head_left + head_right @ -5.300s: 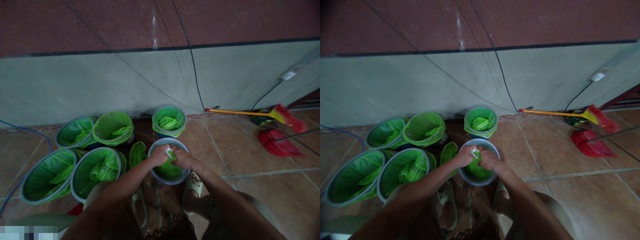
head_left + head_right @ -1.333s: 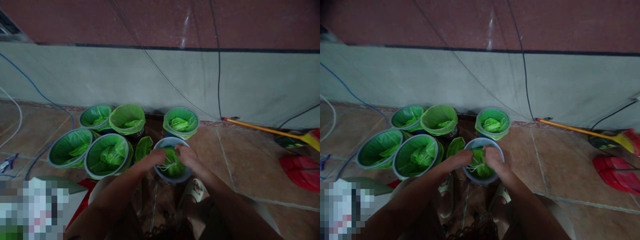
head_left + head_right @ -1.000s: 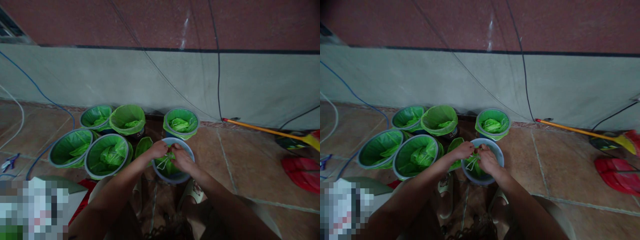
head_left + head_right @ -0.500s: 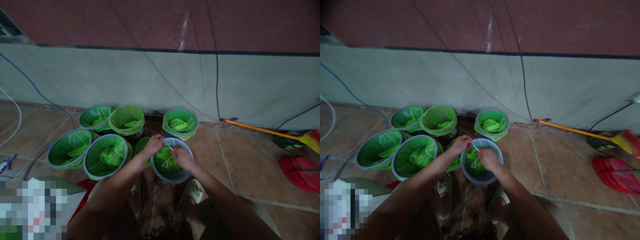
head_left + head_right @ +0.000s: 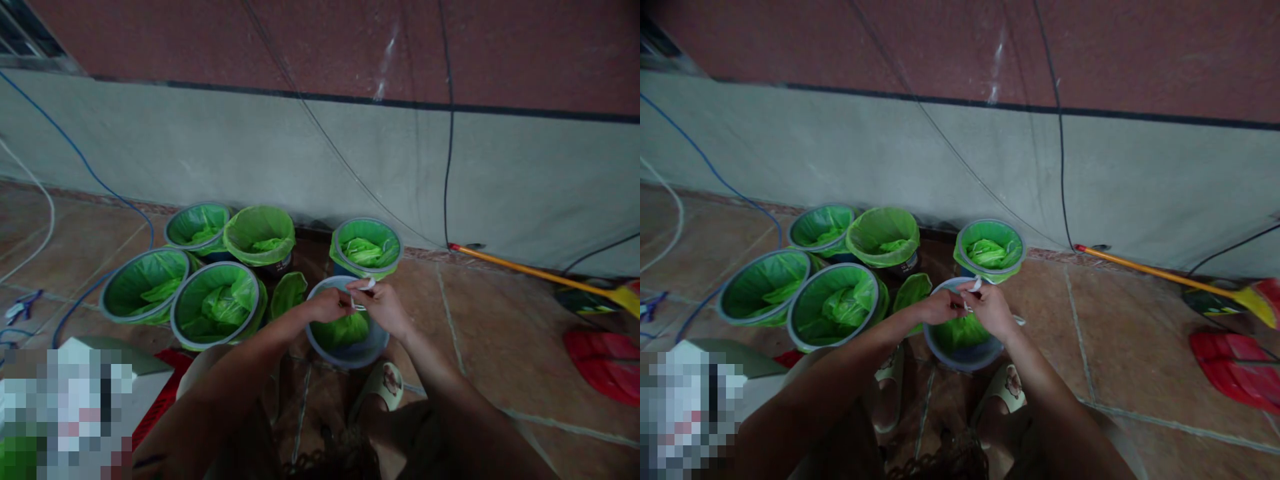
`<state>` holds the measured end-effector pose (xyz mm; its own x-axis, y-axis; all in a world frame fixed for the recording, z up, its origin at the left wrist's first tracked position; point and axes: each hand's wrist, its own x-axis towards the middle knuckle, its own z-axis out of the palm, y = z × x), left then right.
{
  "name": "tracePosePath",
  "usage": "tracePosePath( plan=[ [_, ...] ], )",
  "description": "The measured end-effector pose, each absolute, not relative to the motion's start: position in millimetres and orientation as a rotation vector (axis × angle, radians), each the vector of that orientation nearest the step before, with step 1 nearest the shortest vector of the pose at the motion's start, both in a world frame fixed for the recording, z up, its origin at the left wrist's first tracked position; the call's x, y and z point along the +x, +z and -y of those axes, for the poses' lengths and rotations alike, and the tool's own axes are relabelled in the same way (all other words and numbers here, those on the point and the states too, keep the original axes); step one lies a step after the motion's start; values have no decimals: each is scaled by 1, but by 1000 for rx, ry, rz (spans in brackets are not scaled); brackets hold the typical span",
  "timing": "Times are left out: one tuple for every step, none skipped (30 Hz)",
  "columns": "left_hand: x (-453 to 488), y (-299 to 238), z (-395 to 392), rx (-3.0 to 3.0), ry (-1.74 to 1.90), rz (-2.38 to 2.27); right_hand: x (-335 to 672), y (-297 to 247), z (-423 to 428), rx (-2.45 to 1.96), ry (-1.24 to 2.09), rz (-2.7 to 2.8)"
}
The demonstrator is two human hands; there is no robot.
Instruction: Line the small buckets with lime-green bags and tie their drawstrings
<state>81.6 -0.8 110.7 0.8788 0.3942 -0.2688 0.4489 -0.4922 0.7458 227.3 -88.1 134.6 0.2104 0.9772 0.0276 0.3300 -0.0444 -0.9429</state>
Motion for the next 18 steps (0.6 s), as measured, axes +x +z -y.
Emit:
tracePosePath(
  plan=[
    [82,108,1,2130,-70,-630,229,134,87,-1519,886,1261],
    [82,104,1,2111,-60,-658,231,134,86,-1493,887,1247],
    [83,101,2,2085,-47,-683,233,135,86,-1486,871,1231],
    [83,99,2,2055,-27,-704,236,135,85,-1511,848,1216],
    [83,96,2,2022,-1,-725,239,135,85,-1575,823,1201],
    [83,94,2,1993,23,-744,241,135,86,-1663,799,1195],
    [83,93,2,1971,46,-765,242,134,86,-1761,776,1205],
    [84,92,2,1963,69,-787,243,132,87,-1855,755,1231],
    [84,91,2,1971,90,-801,242,130,88,-1929,737,1274],
    [85,91,2,1994,108,-803,240,127,89,-1979,722,1330],
    [86,92,3,2026,126,-797,237,125,89,-2003,713,1393],
    [87,93,3,2060,146,-792,234,122,90,-2010,716,1459],
    [87,94,4,2089,164,-790,231,121,89,-2011,731,1518],
    [88,96,5,2109,169,-790,228,119,89,-2011,750,1563],
    [88,99,6,2118,159,-798,226,118,88,-2010,760,1588],
    [88,101,6,2116,137,-813,225,118,87,-2007,757,1588],
    [88,104,7,2104,106,-835,225,118,86,-2005,749,1561],
    [87,106,8,2083,73,-863,226,118,85,-2005,746,1506]
  ],
)
